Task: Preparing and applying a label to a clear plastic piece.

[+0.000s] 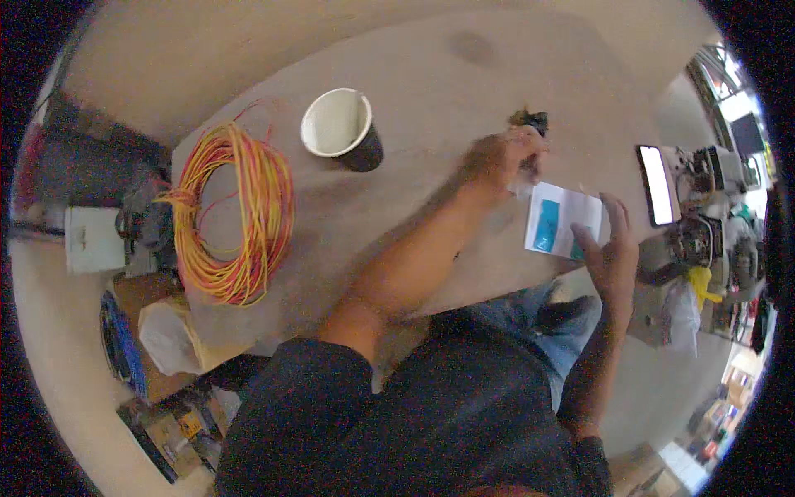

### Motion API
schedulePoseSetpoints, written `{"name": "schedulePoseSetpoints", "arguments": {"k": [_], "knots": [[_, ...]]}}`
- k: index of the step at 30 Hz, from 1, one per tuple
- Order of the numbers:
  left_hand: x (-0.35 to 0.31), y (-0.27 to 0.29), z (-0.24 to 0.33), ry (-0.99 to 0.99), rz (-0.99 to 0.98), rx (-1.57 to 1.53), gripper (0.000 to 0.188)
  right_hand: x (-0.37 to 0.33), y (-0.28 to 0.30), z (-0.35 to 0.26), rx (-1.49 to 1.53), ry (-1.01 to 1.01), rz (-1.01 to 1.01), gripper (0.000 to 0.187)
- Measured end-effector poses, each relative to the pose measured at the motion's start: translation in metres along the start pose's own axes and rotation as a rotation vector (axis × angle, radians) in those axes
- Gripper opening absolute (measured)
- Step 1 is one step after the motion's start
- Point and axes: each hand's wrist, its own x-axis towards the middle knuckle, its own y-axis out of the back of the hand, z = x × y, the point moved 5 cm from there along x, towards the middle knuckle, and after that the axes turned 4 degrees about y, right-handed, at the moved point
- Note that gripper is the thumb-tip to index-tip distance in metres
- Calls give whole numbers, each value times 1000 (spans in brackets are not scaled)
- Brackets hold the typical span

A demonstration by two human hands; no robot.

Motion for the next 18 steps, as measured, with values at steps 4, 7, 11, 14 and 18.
{"name": "schedulePoseSetpoints", "arguments": {"k": [4,7,11,14,18], "knots": [[-4,-8,13,215,51,-419,18,-1,21,31,-234,-151,101,56],[-10,-11,29,423,172,-512,25,-20,23,62,-297,-269,214,52],[-5,-10,19,339,20,-685,30,-50,20,54,-144,-447,159,40],[-8,-24,21,439,27,-690,31,-74,10,49,69,-669,59,38],[-17,-62,19,432,-162,-458,33,-85,-6,49,274,-772,60,37]]}}
